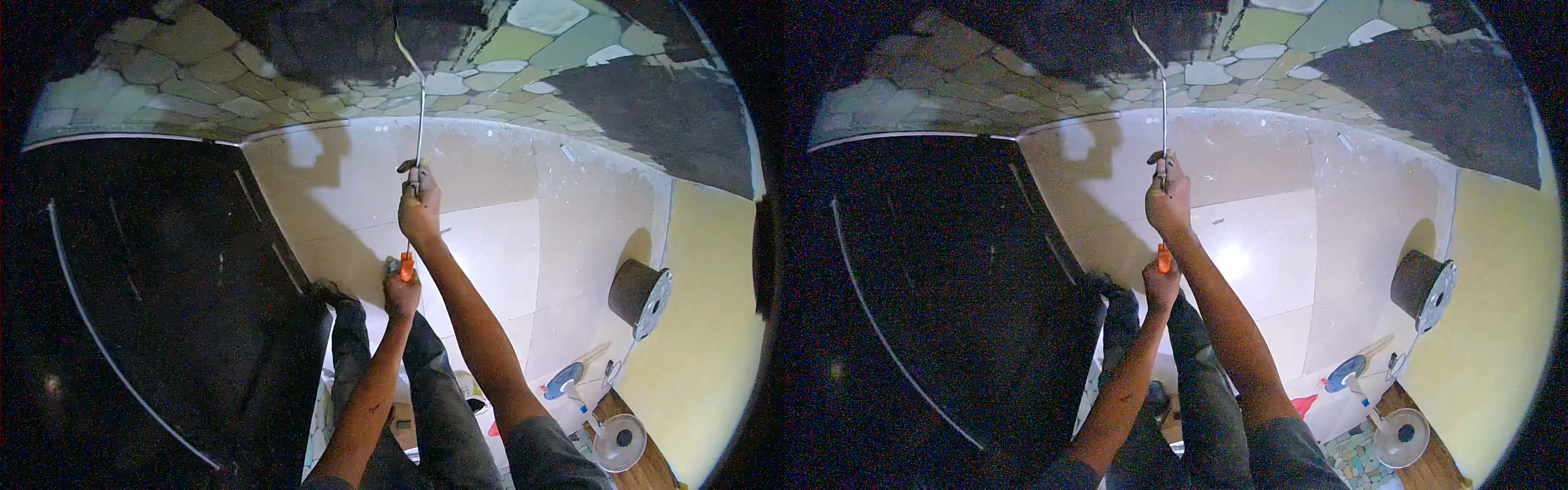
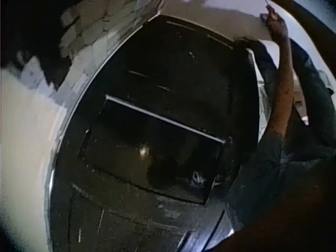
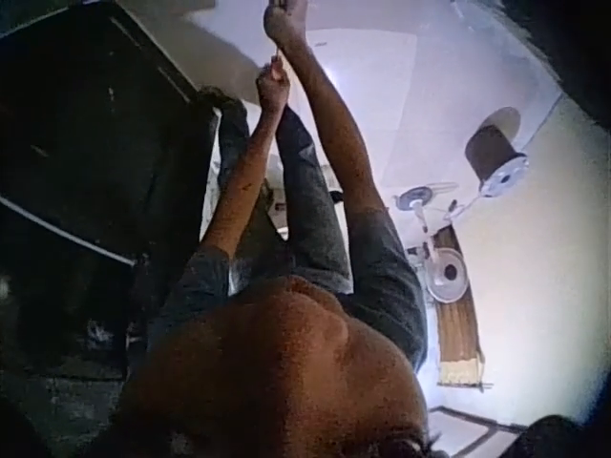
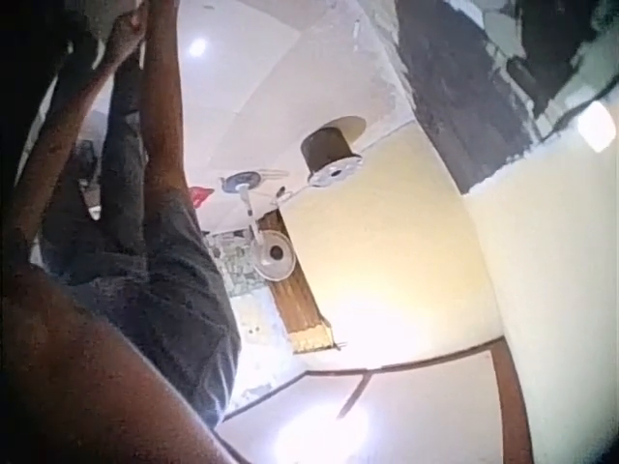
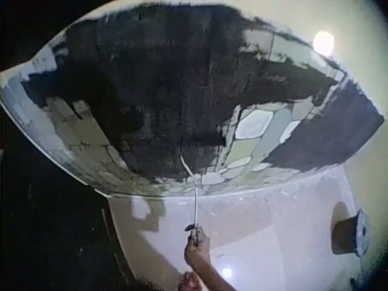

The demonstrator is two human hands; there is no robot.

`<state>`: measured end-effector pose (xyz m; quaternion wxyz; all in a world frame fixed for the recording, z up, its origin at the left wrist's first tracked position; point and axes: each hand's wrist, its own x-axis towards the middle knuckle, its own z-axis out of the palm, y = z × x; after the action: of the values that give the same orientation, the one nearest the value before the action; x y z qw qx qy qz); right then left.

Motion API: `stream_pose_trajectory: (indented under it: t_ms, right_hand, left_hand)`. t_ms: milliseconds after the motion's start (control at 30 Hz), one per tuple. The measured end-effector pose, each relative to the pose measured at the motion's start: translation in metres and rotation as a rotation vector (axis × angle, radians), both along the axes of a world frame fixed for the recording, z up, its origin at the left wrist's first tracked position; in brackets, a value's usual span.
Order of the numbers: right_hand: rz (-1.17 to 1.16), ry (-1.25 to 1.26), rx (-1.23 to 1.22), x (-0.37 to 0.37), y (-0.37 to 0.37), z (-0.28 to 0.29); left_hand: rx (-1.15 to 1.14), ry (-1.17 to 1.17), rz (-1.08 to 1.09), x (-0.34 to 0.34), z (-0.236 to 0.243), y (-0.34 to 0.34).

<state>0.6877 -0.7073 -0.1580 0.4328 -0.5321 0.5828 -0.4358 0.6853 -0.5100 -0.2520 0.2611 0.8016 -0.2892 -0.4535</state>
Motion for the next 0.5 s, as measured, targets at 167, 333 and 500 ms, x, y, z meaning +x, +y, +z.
stream_pose_trajectory:
  t_ms: [167, 333, 500]
  right_hand:
    - [-0.004, 0.035, 0.291, -0.007, 0.016, -0.083]
    - [-0.004, 0.077, 0.285, -0.015, 0.018, -0.091]
    - [-0.011, 0.012, 0.301, 0.002, 0.012, -0.001]
  left_hand:
    - [0.009, -0.055, 0.021, -0.006, -0.034, 0.024]
    - [0.024, -0.019, 0.074, -0.013, -0.031, 0.029]
    - [-0.163, -0.084, 0.068, -0.002, -0.022, 0.011]
